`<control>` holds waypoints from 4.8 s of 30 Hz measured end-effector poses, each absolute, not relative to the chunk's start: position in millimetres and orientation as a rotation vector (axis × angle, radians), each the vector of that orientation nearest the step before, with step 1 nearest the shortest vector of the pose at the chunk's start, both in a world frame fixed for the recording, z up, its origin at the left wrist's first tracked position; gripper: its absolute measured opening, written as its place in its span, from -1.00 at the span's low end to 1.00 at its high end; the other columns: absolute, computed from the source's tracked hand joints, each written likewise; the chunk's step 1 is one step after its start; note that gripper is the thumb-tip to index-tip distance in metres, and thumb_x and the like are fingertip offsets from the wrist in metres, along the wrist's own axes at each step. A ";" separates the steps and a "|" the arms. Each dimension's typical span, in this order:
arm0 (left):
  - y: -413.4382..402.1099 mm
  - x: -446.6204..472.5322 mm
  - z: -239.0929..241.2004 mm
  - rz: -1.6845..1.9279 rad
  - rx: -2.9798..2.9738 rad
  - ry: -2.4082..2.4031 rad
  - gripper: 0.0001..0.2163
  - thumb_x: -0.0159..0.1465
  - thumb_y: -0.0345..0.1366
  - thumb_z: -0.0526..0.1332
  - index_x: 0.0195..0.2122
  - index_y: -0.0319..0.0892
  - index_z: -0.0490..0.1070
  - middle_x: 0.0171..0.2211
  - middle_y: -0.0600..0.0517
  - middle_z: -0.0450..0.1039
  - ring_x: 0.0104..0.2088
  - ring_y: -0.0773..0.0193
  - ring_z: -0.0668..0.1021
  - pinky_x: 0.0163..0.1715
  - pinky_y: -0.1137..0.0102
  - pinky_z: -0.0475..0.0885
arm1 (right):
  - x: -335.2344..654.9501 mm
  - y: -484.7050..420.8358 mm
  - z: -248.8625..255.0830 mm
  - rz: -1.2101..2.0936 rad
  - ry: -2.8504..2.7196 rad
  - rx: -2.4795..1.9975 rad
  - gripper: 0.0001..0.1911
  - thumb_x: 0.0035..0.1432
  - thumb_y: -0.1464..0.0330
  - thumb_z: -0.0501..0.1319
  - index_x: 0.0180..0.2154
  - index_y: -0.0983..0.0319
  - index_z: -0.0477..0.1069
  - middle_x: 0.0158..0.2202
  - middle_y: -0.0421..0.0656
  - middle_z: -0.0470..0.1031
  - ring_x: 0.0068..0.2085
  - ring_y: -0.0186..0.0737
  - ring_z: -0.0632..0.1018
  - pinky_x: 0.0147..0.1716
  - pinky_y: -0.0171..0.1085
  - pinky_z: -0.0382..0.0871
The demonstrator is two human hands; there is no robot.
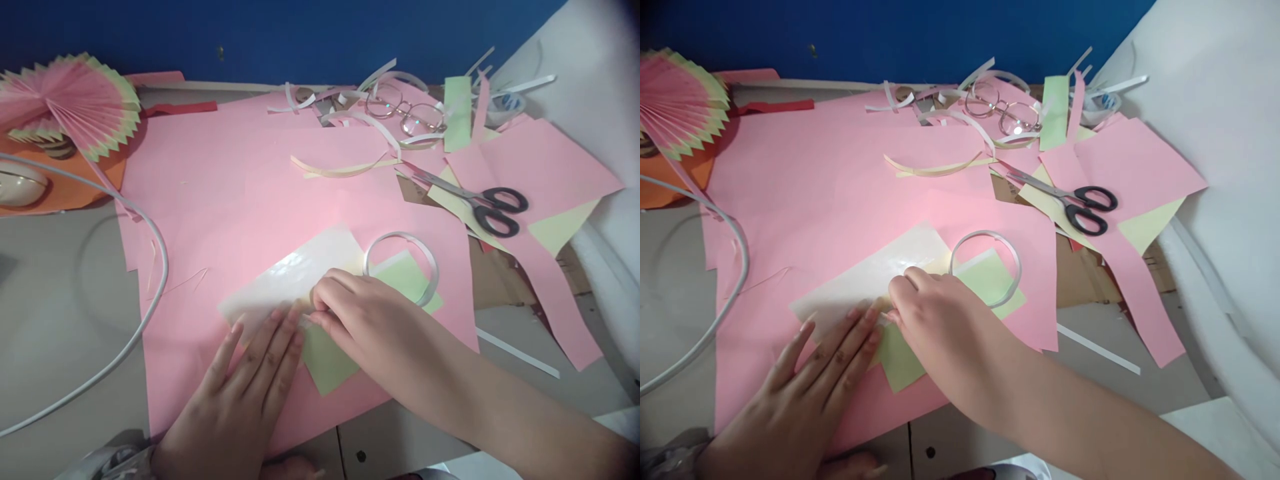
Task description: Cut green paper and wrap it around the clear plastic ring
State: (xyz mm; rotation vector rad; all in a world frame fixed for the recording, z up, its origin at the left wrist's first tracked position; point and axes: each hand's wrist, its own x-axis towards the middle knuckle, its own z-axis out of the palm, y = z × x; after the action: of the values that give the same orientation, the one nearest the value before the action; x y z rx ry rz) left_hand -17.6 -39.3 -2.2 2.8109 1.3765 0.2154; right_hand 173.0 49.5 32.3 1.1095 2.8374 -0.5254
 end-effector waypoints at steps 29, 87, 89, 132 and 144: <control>-37.5 -18.5 -1.6 0.228 2.780 1.369 -0.19 0.13 0.28 -0.09 0.17 -0.32 0.19 0.25 -0.17 0.08 0.25 0.06 0.09 0.24 0.12 -0.25 | 168.1 57.1 42.7 -0.866 2.688 1.257 -0.85 0.20 0.46 0.09 -0.43 0.22 0.19 -0.42 -0.26 0.30 -0.40 -0.35 0.32 -0.46 -0.31 0.16; -43.6 -22.9 1.0 0.304 2.838 1.479 -0.42 0.27 0.03 0.01 0.18 -0.29 0.18 0.27 0.01 0.04 0.29 0.11 0.02 0.28 0.08 -0.24 | 171.6 52.4 36.8 -0.899 2.730 1.303 -0.81 0.09 0.62 0.06 -0.42 0.22 0.16 -0.40 -0.26 0.31 -0.40 -0.37 0.33 -0.44 -0.33 0.11; -42.4 -23.3 -0.1 0.384 2.776 1.505 -0.41 0.24 0.03 0.06 0.18 -0.26 0.16 0.29 0.01 -0.01 0.28 0.09 0.04 0.27 0.05 -0.20 | 171.1 52.1 36.6 -0.888 2.728 1.307 -0.84 0.14 0.58 0.05 -0.42 0.22 0.16 -0.40 -0.25 0.31 -0.40 -0.36 0.33 -0.44 -0.32 0.11; -25.8 -24.0 -8.3 0.171 2.971 1.334 -0.49 0.20 -0.26 0.07 0.19 -0.25 0.17 0.26 -0.05 0.09 0.27 0.08 0.03 0.23 0.05 -0.30 | 177.1 64.0 61.5 -1.166 2.558 1.324 -0.78 0.29 0.38 -0.12 -0.40 0.19 0.18 -0.47 -0.26 0.29 -0.46 -0.34 0.31 -0.50 -0.31 0.12; -24.6 -24.3 -12.5 0.251 3.079 1.361 -0.51 0.22 -0.28 0.01 0.18 -0.32 0.17 0.25 -0.12 0.09 0.26 0.01 0.06 0.23 0.00 -0.28 | 186.8 73.0 63.4 -1.597 2.467 1.739 -0.74 0.31 0.24 -0.10 -0.15 0.10 0.31 -0.25 -0.18 0.45 -0.28 -0.26 0.47 -0.40 -0.28 0.34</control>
State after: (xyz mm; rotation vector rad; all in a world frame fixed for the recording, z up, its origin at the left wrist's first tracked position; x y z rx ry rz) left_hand -24.3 -24.6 -12.5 3.0787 1.3610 0.2507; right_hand 186.8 73.0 63.4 1.7386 2.4672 -1.5967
